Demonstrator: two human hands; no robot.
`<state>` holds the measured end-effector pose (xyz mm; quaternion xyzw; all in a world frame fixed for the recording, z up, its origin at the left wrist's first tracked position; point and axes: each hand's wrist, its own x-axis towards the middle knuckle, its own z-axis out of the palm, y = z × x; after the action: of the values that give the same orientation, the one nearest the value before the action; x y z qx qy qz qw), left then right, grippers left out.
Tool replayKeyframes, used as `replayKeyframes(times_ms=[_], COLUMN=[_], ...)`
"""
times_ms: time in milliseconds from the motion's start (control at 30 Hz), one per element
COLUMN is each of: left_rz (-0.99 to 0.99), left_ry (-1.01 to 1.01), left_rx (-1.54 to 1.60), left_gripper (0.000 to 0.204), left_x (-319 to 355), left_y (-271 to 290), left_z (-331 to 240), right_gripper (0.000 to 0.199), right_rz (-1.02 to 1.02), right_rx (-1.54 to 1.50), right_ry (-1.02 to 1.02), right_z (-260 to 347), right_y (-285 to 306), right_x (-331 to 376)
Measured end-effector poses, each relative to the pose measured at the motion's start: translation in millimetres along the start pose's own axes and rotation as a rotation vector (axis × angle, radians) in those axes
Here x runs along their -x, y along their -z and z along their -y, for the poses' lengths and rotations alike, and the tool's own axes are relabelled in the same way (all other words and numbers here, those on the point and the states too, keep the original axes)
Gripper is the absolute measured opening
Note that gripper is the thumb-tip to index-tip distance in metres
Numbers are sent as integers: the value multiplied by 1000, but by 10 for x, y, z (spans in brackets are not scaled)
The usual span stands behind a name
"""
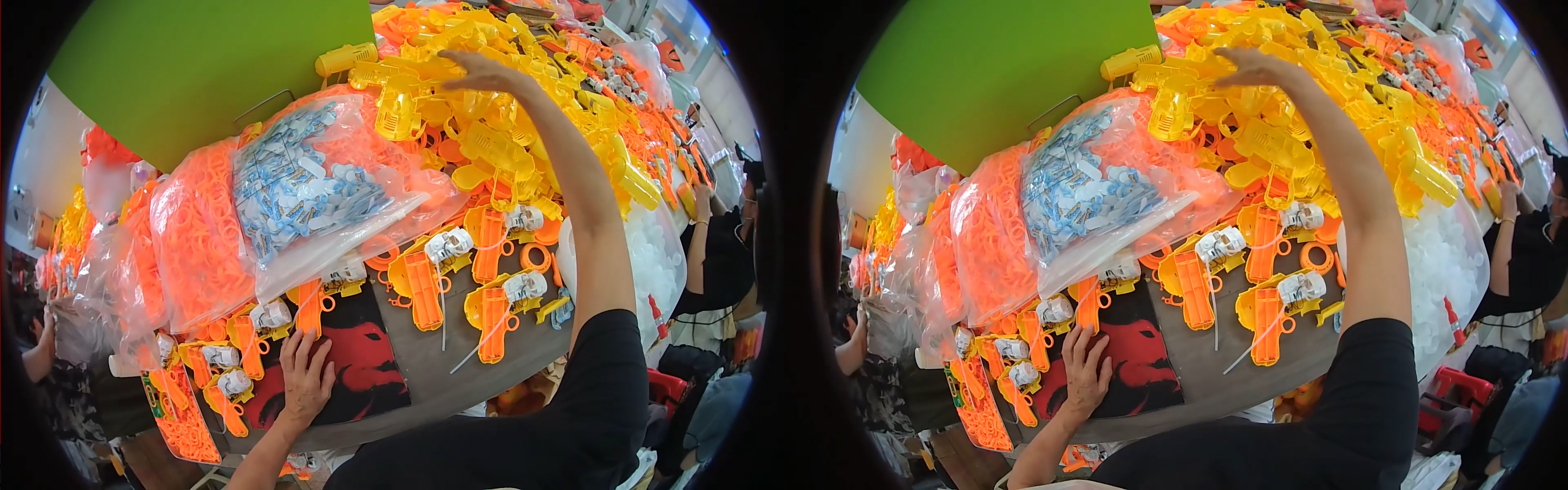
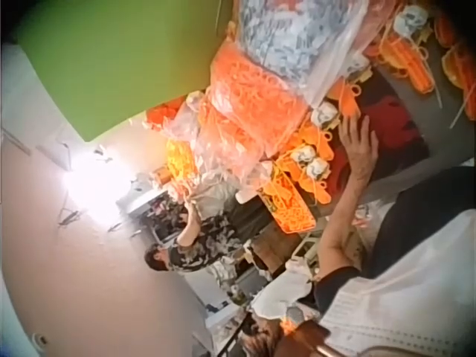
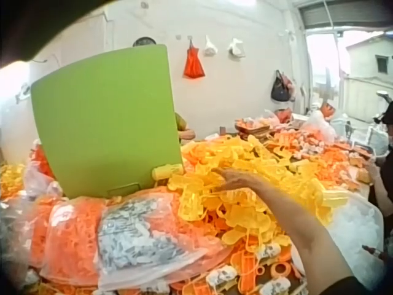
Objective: Manually assemble plastic components of toy guns at a factory workstation.
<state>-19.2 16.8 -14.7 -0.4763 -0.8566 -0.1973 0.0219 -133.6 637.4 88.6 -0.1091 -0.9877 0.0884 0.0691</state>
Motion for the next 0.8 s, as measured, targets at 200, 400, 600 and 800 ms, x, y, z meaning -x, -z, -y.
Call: replayKeyframes(times_ms=[200, 400, 600, 800], left_rz=[14, 26, 41, 104], left_ry=[-10, 18, 46, 45], left_rx=[5, -36, -56, -82], left_gripper=[46, 46, 46, 47], left_x=[-12, -22, 117, 121], left_y=[19, 22, 5, -26], left_z=[-3, 15, 2, 23], right_gripper=[105, 56, 25, 41], right_rz=[139, 1, -287, 47], right_rx=[283, -428, 332, 626], right_ry=[-15, -70, -217, -350], right_z=[-211, -497, -489, -829], right_y=[327, 552, 120, -428], right_x=[251, -22, -622, -1006])
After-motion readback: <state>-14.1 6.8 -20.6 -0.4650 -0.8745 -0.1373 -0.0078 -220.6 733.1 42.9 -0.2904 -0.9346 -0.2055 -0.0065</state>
